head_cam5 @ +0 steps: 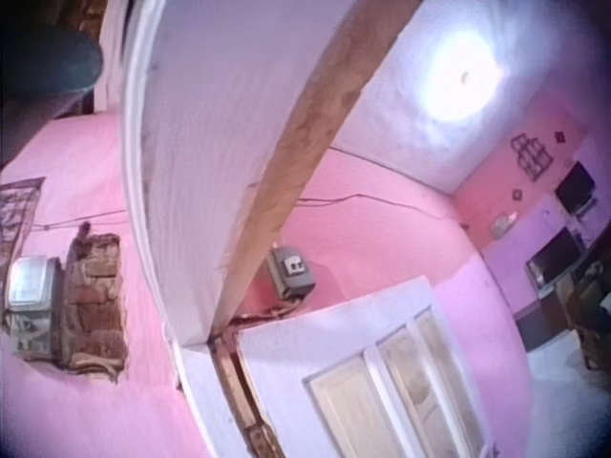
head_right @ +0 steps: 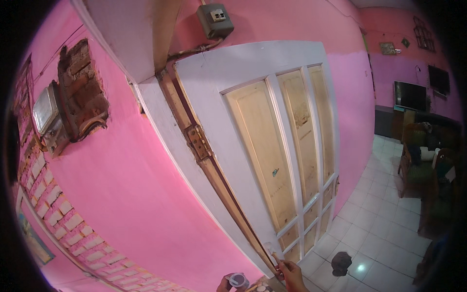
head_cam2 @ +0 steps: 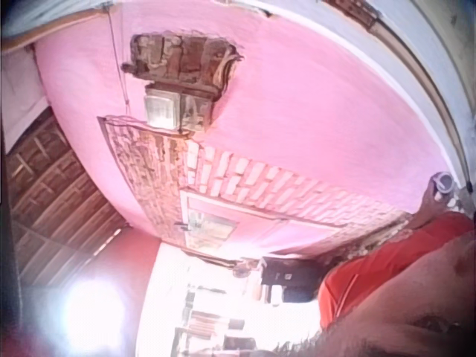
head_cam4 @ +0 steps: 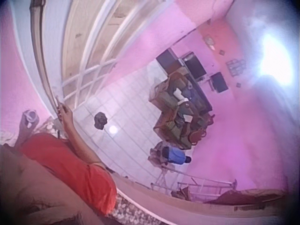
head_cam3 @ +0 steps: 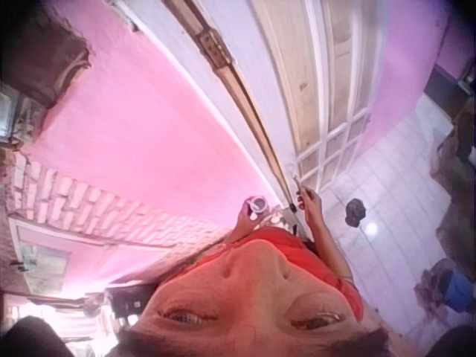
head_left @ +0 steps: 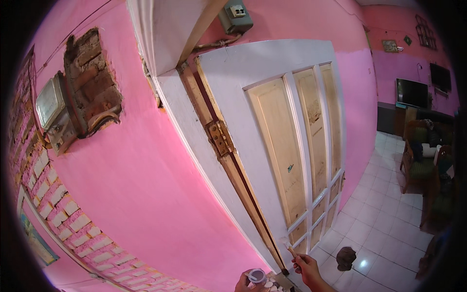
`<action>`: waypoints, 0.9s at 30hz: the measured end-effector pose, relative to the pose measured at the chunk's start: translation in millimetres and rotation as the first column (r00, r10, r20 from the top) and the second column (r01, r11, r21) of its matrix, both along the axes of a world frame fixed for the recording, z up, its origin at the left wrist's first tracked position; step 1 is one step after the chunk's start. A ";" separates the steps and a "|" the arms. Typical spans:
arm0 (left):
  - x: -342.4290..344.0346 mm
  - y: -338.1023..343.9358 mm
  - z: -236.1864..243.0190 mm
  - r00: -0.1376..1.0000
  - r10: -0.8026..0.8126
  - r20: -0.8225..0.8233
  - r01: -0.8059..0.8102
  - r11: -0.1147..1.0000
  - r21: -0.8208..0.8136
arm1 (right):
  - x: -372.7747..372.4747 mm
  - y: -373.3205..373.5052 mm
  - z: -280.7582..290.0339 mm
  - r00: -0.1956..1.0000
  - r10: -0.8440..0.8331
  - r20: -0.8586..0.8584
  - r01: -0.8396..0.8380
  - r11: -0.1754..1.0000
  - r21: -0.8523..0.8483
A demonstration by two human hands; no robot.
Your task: The person paints a door frame and the surrounding wooden structures using a brush and a small container of white paint.
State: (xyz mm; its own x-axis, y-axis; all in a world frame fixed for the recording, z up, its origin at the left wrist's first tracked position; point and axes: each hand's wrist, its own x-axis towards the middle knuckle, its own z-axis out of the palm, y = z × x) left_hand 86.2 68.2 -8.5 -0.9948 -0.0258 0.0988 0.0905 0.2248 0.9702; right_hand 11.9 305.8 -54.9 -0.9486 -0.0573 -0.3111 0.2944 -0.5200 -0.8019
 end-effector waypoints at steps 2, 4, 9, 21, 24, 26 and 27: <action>-4.1 -13.8 -28.9 0.999 -0.024 -0.040 0.022 0.998 -0.057 | -5.5 -0.8 -4.0 1.000 0.027 -0.011 -0.027 0.999 -0.035; -3.0 -6.3 -24.5 0.999 0.011 0.045 -0.011 1.000 -0.012 | -9.0 -2.8 -3.4 0.999 0.045 -0.020 -0.046 0.997 -0.065; -8.2 -6.3 -34.9 0.997 -0.035 -0.064 0.031 0.998 -0.057 | -16.3 -6.8 -28.0 0.993 0.064 -0.094 -0.062 0.998 0.030; -17.3 5.0 -66.6 0.969 -0.146 -0.201 0.169 0.980 0.103 | -10.2 2.4 -50.3 0.998 0.064 -0.013 -0.063 0.998 0.019; -14.2 10.3 -58.0 0.912 -0.227 -0.341 0.264 0.962 0.065 | -9.4 -0.3 -36.5 0.995 0.002 -0.100 0.003 0.999 0.052; -9.1 14.4 -47.1 0.973 -0.139 0.183 0.107 0.978 0.178 | -19.8 -0.9 -22.5 0.979 0.012 -0.203 0.009 0.995 0.100; -9.2 12.9 -57.8 0.973 -0.143 0.180 0.110 0.978 0.180 | -25.9 -1.0 -12.1 0.954 0.031 -0.298 0.014 0.989 0.147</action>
State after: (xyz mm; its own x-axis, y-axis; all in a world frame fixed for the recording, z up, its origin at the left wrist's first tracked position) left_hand 77.0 81.1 -66.4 -0.9909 0.1015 -0.0881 -0.0827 0.0563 0.9950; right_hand -14.0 304.8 -67.0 -0.9990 -0.0408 -0.0194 0.0338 -0.3895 -0.9204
